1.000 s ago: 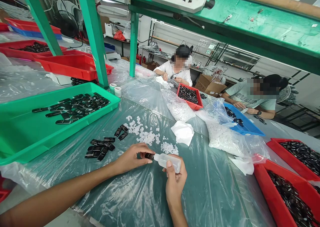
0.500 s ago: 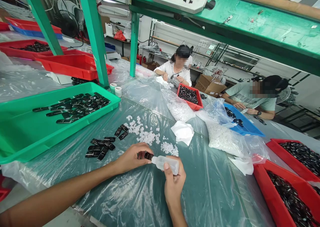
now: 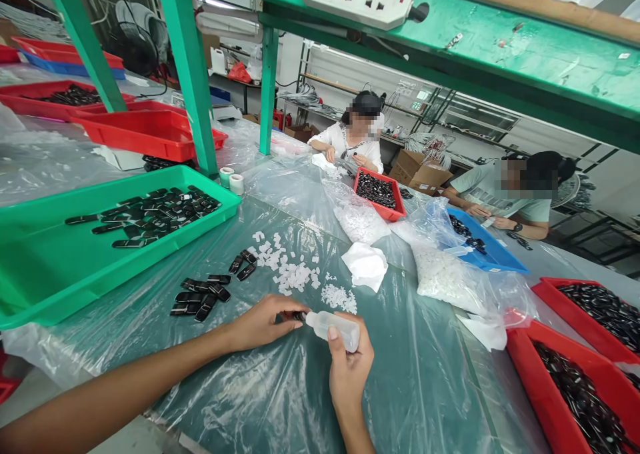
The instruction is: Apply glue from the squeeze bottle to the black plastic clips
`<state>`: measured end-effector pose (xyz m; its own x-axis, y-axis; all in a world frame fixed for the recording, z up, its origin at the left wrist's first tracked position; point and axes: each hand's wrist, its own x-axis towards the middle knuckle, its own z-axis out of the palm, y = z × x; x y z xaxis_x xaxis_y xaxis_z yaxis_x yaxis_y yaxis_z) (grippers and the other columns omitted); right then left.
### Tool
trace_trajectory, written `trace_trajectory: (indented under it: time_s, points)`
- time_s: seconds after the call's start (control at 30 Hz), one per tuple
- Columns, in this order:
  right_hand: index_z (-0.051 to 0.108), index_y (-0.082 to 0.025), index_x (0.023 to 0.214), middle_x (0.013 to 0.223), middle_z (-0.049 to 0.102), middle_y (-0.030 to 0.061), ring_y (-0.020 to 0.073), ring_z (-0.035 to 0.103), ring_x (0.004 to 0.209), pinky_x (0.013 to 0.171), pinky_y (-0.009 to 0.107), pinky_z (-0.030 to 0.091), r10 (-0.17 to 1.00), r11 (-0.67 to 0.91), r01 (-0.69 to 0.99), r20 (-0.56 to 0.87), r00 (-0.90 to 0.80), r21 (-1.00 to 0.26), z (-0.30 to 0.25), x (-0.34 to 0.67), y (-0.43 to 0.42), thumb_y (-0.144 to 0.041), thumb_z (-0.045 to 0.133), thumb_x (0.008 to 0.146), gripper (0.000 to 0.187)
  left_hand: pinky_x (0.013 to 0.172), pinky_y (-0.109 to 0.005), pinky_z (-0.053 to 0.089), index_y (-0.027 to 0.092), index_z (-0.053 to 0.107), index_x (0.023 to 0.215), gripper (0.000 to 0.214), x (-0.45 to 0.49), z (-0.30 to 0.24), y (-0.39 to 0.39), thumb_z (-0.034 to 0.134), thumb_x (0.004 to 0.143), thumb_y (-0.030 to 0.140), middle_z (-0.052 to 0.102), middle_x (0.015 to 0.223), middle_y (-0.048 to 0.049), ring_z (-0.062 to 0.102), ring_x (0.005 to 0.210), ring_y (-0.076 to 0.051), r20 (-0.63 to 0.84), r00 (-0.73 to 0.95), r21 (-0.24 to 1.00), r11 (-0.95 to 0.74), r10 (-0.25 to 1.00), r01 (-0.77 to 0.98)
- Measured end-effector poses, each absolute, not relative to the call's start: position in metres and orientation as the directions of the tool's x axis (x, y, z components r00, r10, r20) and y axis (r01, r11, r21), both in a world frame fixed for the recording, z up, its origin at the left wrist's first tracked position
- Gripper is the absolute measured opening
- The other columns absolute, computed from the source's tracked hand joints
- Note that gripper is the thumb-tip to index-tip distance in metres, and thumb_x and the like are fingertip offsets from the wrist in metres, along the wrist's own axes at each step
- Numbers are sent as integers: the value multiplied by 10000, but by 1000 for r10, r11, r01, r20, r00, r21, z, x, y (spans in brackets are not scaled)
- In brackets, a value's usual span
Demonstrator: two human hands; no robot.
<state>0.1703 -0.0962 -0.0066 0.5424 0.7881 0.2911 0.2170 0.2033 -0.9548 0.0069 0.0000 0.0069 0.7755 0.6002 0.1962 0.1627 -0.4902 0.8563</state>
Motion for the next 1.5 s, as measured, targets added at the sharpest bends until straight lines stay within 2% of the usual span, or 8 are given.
trace_trajectory:
  time_s: [0.43, 0.63, 0.9, 1.03, 1.2, 1.5]
  points:
    - [580, -176, 909, 711, 578, 19, 150, 505, 589, 486, 241, 353, 820, 165, 255, 276, 502, -953, -10, 168, -97, -387, 587, 784, 245, 631, -213, 442, 186, 667, 977, 202, 7, 2, 2, 543, 853, 287, 681, 891, -52, 611, 732, -168, 243, 728, 778, -577, 641, 249]
    - [585, -177, 903, 701, 575, 9, 136, 486, 572, 486, 236, 335, 804, 157, 278, 286, 521, -948, -9, 168, -97, -384, 597, 780, 242, 636, -209, 451, 189, 653, 980, 191, 7, 1, 2, 577, 832, 282, 669, 915, -44, 609, 735, -159, 232, 716, 802, -546, 658, 242]
    - [588, -175, 911, 716, 576, 9, 137, 487, 587, 504, 241, 344, 811, 165, 281, 293, 507, -945, -9, 168, -97, -377, 592, 786, 237, 634, -209, 449, 175, 643, 961, 173, 7, 0, 3, 575, 832, 267, 663, 901, -43, 604, 717, -150, 230, 724, 804, -546, 651, 235]
    - [581, -174, 925, 756, 579, 20, 160, 513, 647, 550, 260, 375, 794, 165, 332, 325, 514, -929, -11, 169, -98, -364, 600, 783, 237, 625, -198, 442, 181, 646, 968, 175, 7, 1, 2, 585, 823, 259, 667, 912, -37, 610, 730, -147, 210, 718, 830, -509, 664, 228]
    - [579, -173, 924, 729, 570, 11, 152, 510, 628, 538, 252, 376, 794, 171, 341, 334, 507, -924, -12, 170, -99, -360, 599, 788, 232, 574, -179, 420, 182, 658, 957, 170, 8, 4, 2, 574, 827, 252, 677, 899, -33, 615, 728, -145, 178, 721, 865, -455, 670, 210]
    - [582, -177, 918, 725, 578, 11, 143, 519, 614, 518, 236, 386, 827, 174, 311, 311, 469, -934, -10, 170, -99, -365, 590, 794, 225, 645, -201, 441, 184, 649, 982, 175, 8, 0, 2, 542, 849, 226, 666, 922, -39, 601, 753, -150, 241, 729, 804, -553, 640, 220]
